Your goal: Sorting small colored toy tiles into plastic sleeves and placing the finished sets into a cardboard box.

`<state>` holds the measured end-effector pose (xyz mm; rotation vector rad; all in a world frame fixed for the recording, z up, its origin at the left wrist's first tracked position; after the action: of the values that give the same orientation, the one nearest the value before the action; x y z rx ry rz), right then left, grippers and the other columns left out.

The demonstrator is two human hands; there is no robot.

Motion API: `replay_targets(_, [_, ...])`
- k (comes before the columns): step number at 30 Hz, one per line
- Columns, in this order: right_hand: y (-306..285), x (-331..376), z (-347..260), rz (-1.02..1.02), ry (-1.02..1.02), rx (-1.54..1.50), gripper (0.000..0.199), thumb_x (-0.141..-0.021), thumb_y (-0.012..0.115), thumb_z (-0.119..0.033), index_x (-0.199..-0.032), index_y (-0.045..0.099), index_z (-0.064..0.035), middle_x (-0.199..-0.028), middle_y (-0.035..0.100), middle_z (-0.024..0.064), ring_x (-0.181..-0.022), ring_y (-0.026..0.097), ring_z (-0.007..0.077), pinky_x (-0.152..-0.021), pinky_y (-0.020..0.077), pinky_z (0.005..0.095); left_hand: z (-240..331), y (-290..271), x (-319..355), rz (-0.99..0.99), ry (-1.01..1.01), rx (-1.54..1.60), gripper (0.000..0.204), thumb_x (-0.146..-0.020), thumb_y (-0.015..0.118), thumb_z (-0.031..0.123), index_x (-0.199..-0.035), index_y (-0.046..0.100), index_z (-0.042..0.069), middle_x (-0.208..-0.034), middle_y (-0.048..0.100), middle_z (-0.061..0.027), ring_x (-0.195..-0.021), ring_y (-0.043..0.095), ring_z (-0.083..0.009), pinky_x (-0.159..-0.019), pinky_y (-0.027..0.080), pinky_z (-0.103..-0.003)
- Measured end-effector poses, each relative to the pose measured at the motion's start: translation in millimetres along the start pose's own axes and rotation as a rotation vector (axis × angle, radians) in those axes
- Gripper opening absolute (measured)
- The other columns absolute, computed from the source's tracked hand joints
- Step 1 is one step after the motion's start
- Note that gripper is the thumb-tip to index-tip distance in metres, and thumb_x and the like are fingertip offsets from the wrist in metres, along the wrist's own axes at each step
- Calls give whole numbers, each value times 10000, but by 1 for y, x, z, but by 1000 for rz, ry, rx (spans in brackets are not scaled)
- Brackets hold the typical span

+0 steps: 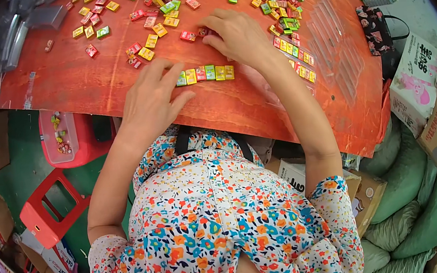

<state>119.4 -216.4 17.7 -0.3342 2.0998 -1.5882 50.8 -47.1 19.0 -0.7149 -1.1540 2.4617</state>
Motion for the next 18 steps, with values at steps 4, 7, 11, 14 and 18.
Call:
replay_targets(4, [-7,2,-3,42,2,-1,257,-862,666,-197,-1075,660,-52,-950,658,136,-872,646,332,-739,515,423,-3,12,-6,-54,27,-11,340,-805,733,185,-1091,622,41,-1014,565,-114,-956,599,-307,-809,513,-409])
replay_targets(7, [-29,31,-8,34,145,-90,273,-859,678,-187,-1094,658,-50,-931,657,137,-807,654,323,-697,519,404,-7,17,-8,-74,28,21,285,-809,725,171,-1041,623,41,-994,560,-109,-947,599,-300,-801,512,-410])
replay_targets(11, [-39,82,-14,-60,389,-139,303,-857,710,-198,-1113,653,-46,-931,669,138,-790,667,306,-697,523,377,-3,14,-9,-67,30,32,292,-804,731,172,-1043,629,40,-983,558,-109,-941,601,-295,-787,515,-411])
replay_targets(14, [-27,93,-11,-25,382,-140,321,-852,725,-210,-1112,651,-36,-964,680,138,-830,675,306,-724,529,378,-5,14,-11,-61,18,37,356,-790,753,191,-1085,631,35,-991,551,-113,-941,607,-297,-777,521,-414])
replay_targets(18, [-25,91,-13,-30,346,-229,355,-831,739,-195,-1128,643,-27,-1031,675,139,-919,668,313,-781,536,383,-3,12,-13,-88,-12,35,420,-773,774,211,-1122,629,27,-1003,545,-118,-940,614,-303,-774,526,-416])
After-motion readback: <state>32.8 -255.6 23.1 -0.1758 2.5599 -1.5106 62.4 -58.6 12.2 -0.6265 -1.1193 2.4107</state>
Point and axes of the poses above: each hand's wrist, its own x-axis away from the middle knuckle, its own y-axis out of the palm, z = x × y, the point moved 7 cm from there along -x, towards the middle knuckle
